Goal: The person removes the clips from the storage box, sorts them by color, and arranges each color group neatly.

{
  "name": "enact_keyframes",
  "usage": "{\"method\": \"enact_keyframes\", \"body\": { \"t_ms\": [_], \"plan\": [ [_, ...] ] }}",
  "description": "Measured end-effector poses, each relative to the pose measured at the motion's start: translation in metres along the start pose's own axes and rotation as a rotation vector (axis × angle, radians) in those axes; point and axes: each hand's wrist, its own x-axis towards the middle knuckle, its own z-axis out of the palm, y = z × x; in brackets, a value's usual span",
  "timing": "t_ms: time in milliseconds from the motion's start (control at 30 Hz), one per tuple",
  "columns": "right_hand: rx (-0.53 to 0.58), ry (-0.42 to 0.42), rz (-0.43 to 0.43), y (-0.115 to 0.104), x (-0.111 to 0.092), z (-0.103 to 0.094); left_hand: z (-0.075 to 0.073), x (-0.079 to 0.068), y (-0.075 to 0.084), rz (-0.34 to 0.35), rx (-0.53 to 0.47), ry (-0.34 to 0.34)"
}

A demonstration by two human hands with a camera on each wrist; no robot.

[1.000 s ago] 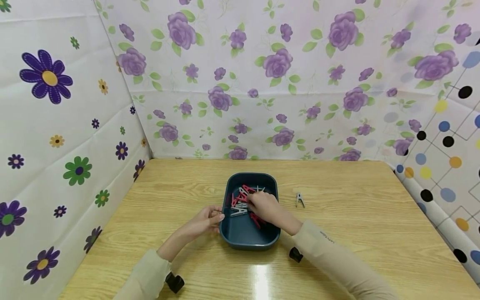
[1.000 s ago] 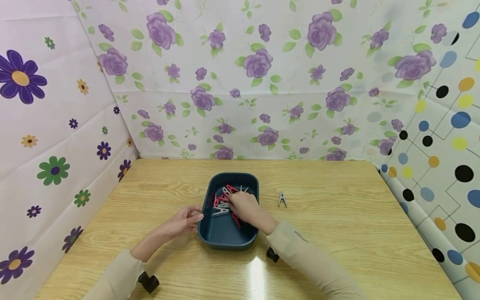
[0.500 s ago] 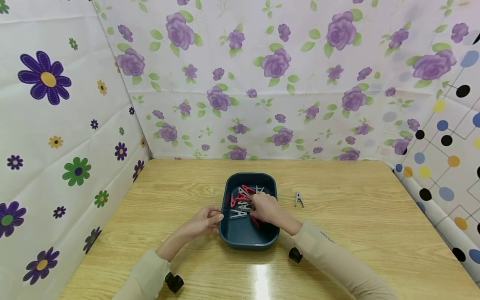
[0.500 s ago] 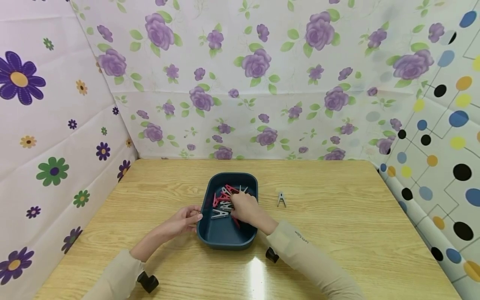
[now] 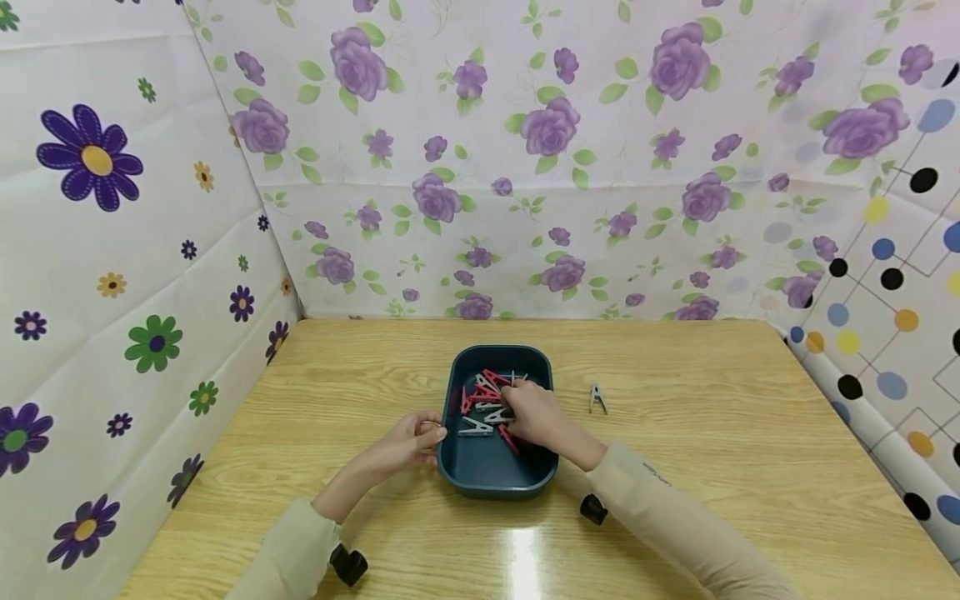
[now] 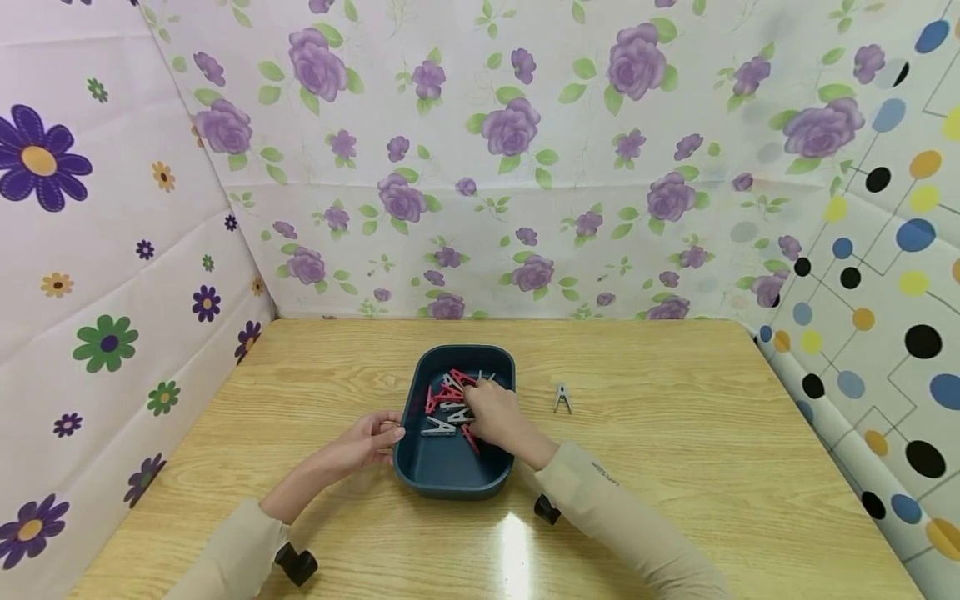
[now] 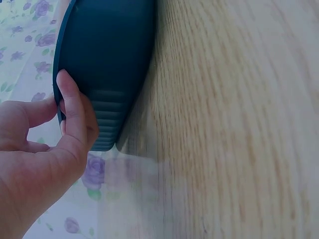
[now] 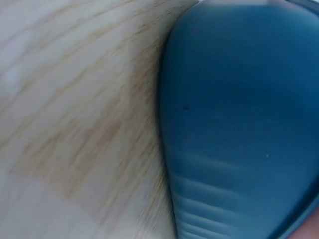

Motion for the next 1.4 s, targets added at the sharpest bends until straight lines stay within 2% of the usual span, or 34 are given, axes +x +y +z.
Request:
{"method": "enact_keyframes", "body": {
  "t_ms": [333, 667, 967, 1133, 1400],
  "plan": [
    [0.139, 0.024, -0.078, 0.005, -0.008, -0.006, 0.002, 0.001, 0.001, -0.005, -0.011, 0.009],
    [0.27, 0.2, -0.149, 0.013, -0.016, -0.007, 0.003, 0.0, 0.004, -0.054, -0.015, 0.054],
    [0.4, 0.305, -0.21, 0.025, -0.019, -0.003, 0.002, 0.001, 0.006, -0.086, -0.012, 0.024],
    [0.414, 0.362, -0.23, 0.029, -0.019, -0.004, 0.002, 0.001, 0.007, -0.091, -0.02, 0.007],
    [0.419, 0.357, -0.193, 0.035, -0.024, -0.007, 0.002, 0.001, 0.007, -0.089, -0.019, 0.003]
  ]
}}
